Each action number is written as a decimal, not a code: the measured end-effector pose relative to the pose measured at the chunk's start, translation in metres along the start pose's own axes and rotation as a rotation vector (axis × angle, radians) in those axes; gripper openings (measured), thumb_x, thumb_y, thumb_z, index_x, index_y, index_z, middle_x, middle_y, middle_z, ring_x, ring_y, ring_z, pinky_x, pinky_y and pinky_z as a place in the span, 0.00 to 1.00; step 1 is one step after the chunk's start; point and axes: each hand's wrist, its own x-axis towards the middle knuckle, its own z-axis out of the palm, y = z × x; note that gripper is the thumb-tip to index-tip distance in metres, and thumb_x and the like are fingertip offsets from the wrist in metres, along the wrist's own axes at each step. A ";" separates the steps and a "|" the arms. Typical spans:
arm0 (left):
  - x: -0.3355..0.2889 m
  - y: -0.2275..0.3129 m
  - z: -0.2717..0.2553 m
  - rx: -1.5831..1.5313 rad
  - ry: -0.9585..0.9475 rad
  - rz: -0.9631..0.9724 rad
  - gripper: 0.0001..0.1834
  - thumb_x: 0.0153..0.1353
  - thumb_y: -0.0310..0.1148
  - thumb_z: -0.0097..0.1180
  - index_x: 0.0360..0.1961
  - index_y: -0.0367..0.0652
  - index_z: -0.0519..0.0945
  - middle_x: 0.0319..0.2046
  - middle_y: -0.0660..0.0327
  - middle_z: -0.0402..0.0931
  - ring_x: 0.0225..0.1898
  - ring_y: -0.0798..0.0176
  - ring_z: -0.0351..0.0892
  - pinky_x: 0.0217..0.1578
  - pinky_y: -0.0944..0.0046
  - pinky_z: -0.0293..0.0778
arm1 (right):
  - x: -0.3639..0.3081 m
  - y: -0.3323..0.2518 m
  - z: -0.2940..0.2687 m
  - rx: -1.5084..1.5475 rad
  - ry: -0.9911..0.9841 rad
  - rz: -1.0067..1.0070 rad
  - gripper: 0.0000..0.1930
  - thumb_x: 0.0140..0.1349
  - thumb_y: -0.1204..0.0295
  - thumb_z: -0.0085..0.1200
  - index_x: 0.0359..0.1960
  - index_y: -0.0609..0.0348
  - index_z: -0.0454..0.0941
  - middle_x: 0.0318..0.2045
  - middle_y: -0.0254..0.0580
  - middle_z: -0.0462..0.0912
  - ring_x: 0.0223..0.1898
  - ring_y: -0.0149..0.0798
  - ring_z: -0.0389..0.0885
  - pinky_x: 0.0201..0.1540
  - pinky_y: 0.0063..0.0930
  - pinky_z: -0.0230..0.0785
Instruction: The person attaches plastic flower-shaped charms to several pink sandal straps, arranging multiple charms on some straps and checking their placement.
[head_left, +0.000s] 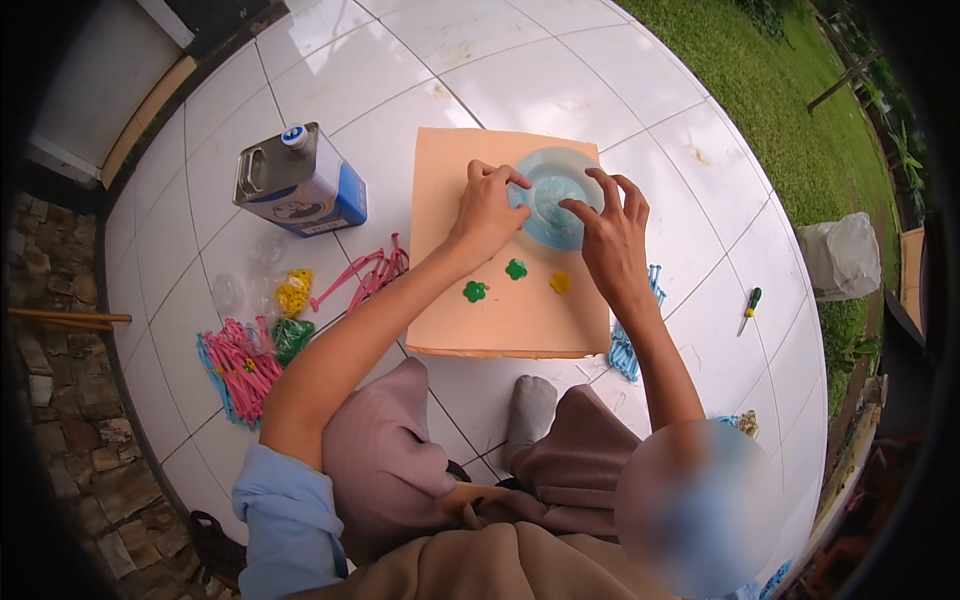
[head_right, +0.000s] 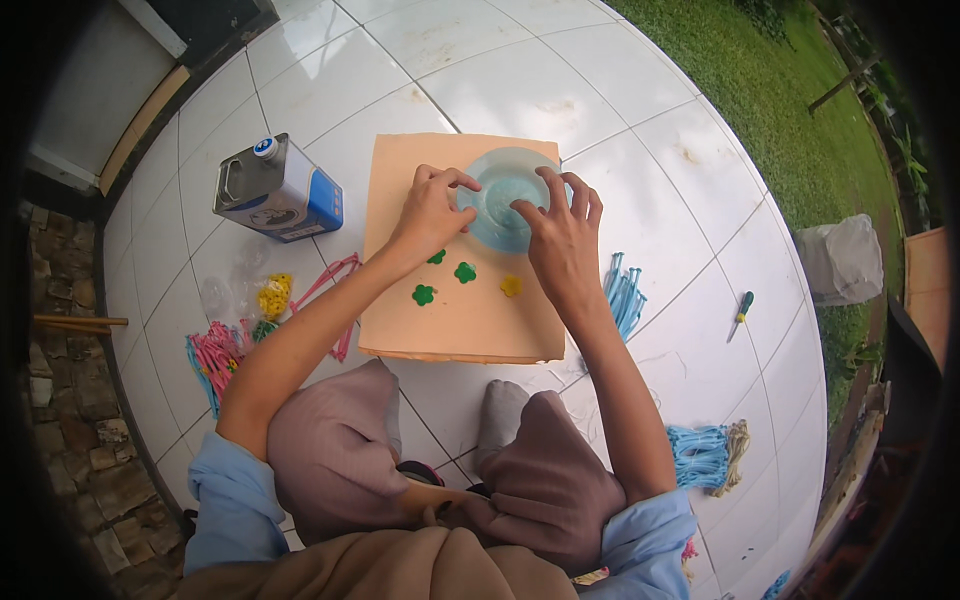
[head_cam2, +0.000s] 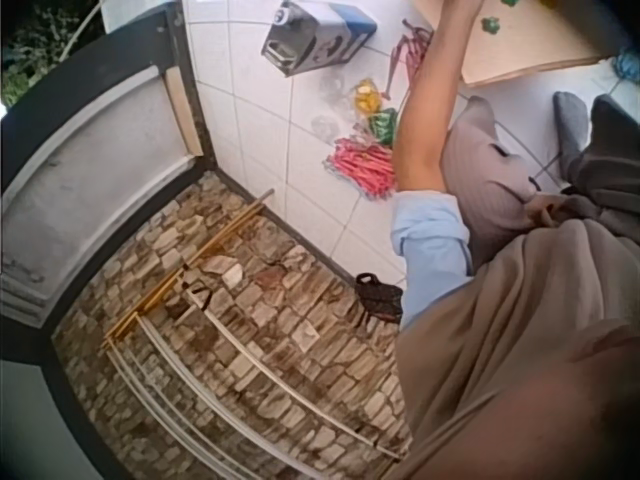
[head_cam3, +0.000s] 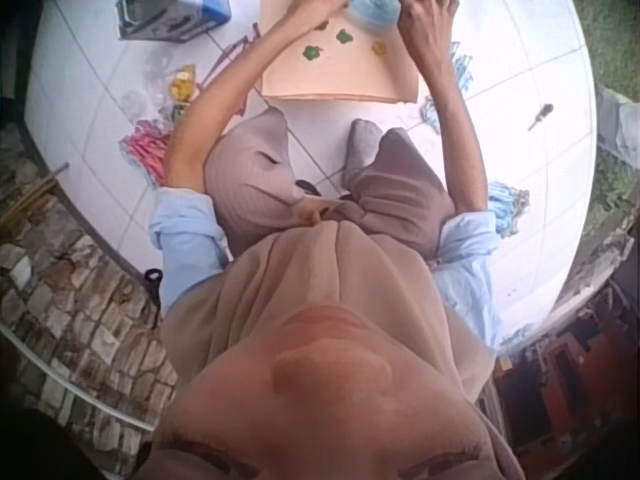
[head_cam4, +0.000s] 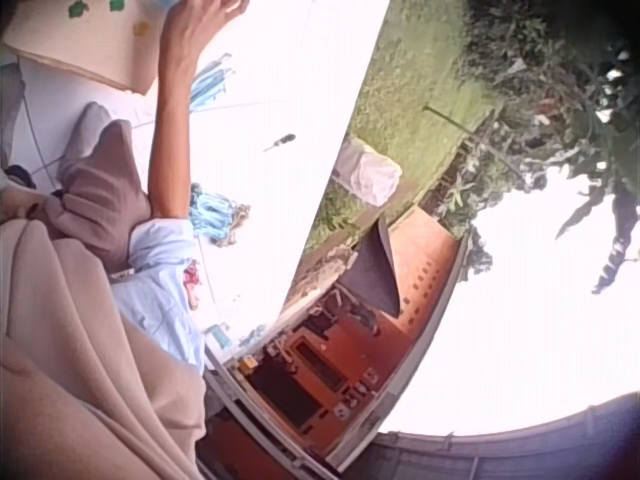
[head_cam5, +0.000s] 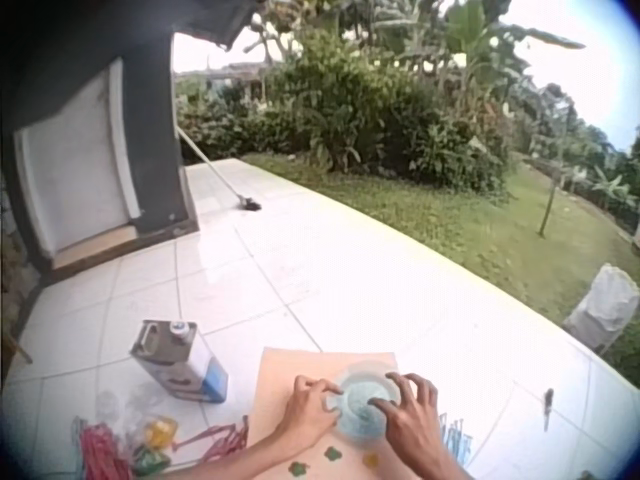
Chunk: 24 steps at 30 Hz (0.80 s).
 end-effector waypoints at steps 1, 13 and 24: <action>0.000 0.000 0.000 -0.004 -0.007 -0.009 0.16 0.45 0.21 0.56 0.39 0.41 0.77 0.41 0.55 0.60 0.25 0.69 0.74 0.28 0.71 0.80 | -0.001 0.000 0.000 -0.001 0.000 0.003 0.15 0.45 0.83 0.49 0.33 0.50 0.80 0.51 0.39 0.68 0.55 0.47 0.62 0.56 0.44 0.52; -0.011 0.001 -0.019 0.121 0.059 0.067 0.14 0.48 0.28 0.59 0.39 0.43 0.75 0.41 0.56 0.61 0.28 0.69 0.72 0.32 0.69 0.75 | 0.007 -0.020 -0.025 0.192 0.109 0.068 0.18 0.43 0.88 0.49 0.35 0.51 0.77 0.50 0.39 0.67 0.52 0.49 0.63 0.52 0.42 0.59; -0.090 -0.030 -0.061 0.059 -0.225 0.235 0.12 0.45 0.26 0.60 0.34 0.41 0.77 0.28 0.63 0.75 0.29 0.67 0.72 0.32 0.67 0.70 | -0.023 -0.064 -0.014 0.322 -0.143 -0.362 0.14 0.46 0.81 0.53 0.34 0.46 0.79 0.53 0.35 0.68 0.52 0.43 0.64 0.56 0.44 0.54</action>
